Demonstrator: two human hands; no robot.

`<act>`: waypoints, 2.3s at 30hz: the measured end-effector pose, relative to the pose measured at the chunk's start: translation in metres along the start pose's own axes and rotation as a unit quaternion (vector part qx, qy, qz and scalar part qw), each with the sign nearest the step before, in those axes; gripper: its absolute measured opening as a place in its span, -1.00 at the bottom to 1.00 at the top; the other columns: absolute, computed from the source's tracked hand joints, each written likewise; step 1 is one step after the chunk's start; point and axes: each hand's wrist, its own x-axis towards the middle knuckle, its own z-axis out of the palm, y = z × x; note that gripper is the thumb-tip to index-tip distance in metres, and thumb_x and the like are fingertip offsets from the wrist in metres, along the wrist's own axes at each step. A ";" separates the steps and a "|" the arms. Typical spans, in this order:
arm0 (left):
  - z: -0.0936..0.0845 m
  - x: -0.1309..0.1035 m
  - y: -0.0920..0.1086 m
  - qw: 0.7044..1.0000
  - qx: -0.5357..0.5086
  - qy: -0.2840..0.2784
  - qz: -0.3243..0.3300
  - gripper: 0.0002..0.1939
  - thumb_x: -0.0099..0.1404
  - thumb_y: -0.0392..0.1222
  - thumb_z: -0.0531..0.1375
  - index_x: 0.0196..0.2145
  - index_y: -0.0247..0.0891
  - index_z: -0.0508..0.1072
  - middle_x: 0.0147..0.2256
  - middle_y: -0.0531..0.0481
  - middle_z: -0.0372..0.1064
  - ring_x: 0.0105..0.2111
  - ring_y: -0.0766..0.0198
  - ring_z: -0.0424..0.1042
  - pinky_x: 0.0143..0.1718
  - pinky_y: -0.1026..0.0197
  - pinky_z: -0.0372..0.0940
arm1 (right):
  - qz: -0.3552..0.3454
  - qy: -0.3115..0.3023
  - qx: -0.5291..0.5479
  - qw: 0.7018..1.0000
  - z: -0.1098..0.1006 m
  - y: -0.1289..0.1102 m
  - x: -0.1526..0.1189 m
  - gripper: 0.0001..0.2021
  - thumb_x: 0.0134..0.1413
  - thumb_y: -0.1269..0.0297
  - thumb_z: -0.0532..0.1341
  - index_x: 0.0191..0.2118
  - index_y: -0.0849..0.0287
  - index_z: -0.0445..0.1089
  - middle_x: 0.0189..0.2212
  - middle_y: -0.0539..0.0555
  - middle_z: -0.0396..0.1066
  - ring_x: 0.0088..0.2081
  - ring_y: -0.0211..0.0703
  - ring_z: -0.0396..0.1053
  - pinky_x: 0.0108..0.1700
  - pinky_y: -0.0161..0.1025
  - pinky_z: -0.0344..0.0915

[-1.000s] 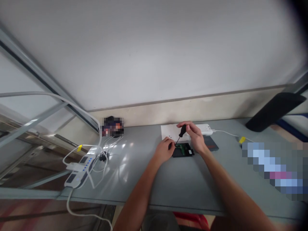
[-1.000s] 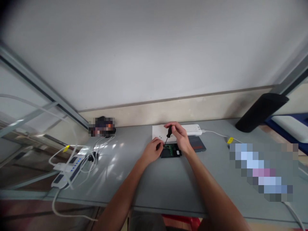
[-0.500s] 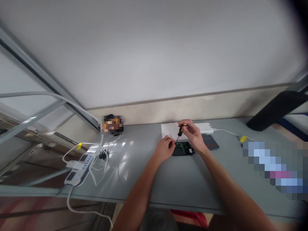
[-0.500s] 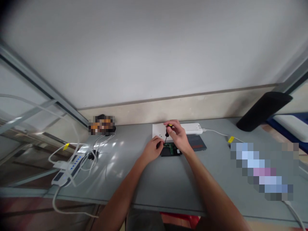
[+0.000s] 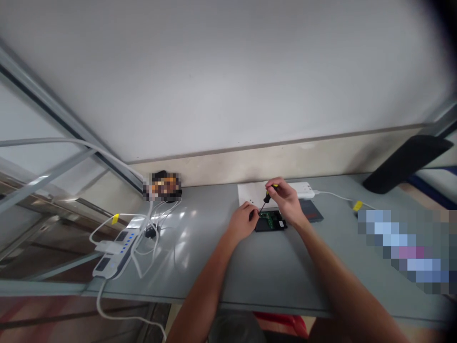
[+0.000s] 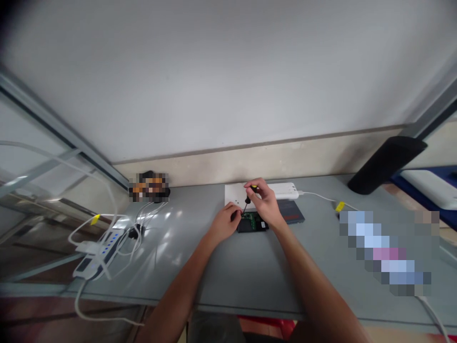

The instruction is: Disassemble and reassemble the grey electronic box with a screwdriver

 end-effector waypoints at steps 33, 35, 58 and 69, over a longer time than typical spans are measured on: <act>-0.001 0.001 -0.004 1.000 -0.025 -0.003 0.006 -0.81 0.49 -0.17 0.08 -0.13 -0.18 0.50 -0.13 -0.06 0.45 -0.10 0.19 0.47 0.02 0.13 0.37 | -0.014 0.064 0.045 0.997 0.004 0.004 -0.001 -0.81 0.31 0.10 0.22 -0.09 0.08 0.38 -0.34 0.04 0.47 -0.32 -0.15 0.50 -0.21 -0.12 0.45; -0.001 0.001 -0.005 0.999 -0.033 0.002 0.002 -0.82 0.49 -0.16 0.10 -0.18 -0.20 0.50 -0.15 -0.06 0.45 -0.11 0.19 0.47 0.02 0.14 0.37 | -0.011 0.083 0.070 0.994 0.003 0.005 0.000 -0.80 0.29 0.09 0.24 -0.11 0.07 0.37 -0.33 0.02 0.44 -0.31 -0.15 0.51 -0.20 -0.11 0.48; 0.009 0.076 0.025 0.975 0.205 -0.077 0.029 -0.89 0.39 -0.20 0.25 -0.29 -0.22 0.59 -0.25 -0.09 0.52 -0.23 0.13 0.51 -0.07 0.12 0.35 | 0.111 0.211 0.244 0.940 -0.100 0.008 -0.069 -0.78 0.15 0.10 0.32 -0.18 0.05 0.34 -0.36 -0.04 0.38 -0.49 -0.21 0.40 -0.42 -0.15 0.47; -0.017 -0.029 0.013 0.990 0.108 -0.068 0.066 -0.43 0.39 0.07 0.27 0.28 -0.08 0.33 0.21 -0.14 0.31 0.25 -0.02 0.23 0.32 -0.11 0.16 | 0.122 -0.108 -0.188 0.969 -0.050 -0.015 -0.060 -0.72 0.14 0.18 0.31 -0.04 0.08 0.45 -0.03 0.12 0.47 -0.13 -0.07 0.49 -0.14 -0.18 0.44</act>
